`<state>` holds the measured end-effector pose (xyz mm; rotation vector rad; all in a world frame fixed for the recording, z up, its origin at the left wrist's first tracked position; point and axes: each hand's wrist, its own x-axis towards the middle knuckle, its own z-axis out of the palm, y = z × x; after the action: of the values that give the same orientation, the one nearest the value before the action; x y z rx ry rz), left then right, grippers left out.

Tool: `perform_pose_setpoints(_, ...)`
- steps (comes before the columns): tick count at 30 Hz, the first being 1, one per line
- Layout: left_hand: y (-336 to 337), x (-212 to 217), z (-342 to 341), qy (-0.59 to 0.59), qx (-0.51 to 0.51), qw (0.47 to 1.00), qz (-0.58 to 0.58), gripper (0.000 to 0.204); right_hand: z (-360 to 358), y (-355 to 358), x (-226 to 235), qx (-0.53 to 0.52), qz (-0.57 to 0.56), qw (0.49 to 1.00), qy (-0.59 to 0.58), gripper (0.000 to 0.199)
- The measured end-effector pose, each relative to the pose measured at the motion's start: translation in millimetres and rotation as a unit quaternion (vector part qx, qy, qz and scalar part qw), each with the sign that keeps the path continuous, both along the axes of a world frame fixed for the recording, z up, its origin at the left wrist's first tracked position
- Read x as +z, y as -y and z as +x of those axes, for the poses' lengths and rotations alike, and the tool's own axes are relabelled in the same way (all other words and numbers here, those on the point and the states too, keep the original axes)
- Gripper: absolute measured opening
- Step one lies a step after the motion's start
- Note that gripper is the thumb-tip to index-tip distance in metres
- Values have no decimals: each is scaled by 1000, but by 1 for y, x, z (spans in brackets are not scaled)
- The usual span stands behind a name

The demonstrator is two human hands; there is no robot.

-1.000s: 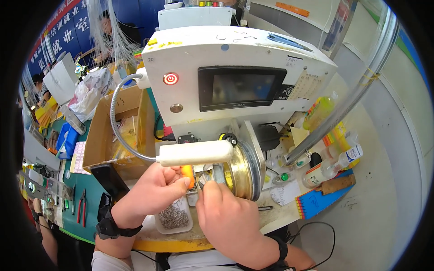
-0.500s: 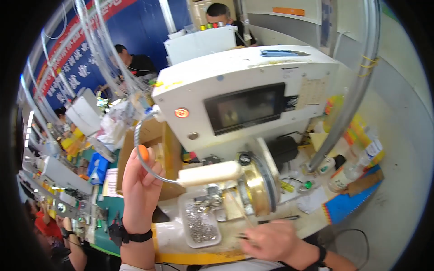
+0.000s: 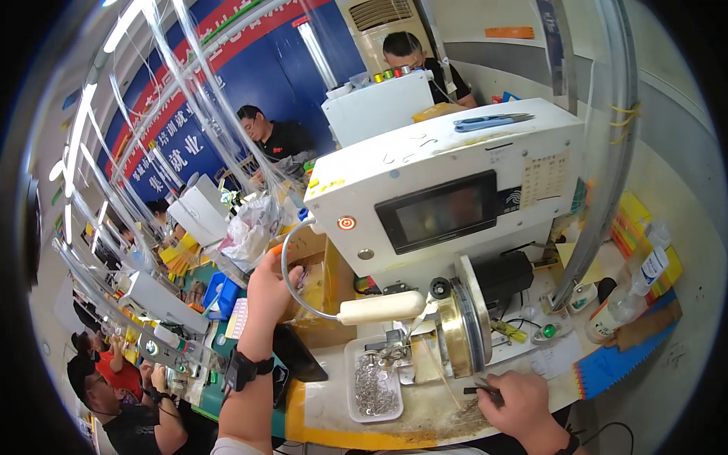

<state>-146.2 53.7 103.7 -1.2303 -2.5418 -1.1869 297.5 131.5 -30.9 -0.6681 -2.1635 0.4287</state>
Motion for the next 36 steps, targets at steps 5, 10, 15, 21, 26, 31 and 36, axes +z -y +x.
perform_pose_setpoints(5,6,12,21,-111,18,992,-51,71,3,4,4,-6,-31,999,-3,26)
perform_pose_setpoints(10,13,29,61,-80,13,993,-80,67,2,1,12,-25,-40,999,11,20)
perform_pose_setpoints(15,28,9,133,-217,-215,952,-3,55,1,7,22,-16,78,997,23,18)
perform_pose_setpoints(21,27,-45,175,-199,-296,934,-8,64,-49,47,82,270,-297,915,-34,17)
perform_pose_setpoints(26,22,-73,175,-189,-219,957,4,63,-110,50,63,211,-578,754,-231,24)
perform_pose_setpoints(31,27,-77,170,-172,-225,959,-21,54,-143,51,44,147,-563,757,-298,9)
perform_pose_setpoints(36,22,-89,171,-150,-264,953,6,48,-139,42,46,97,-526,789,-303,5)
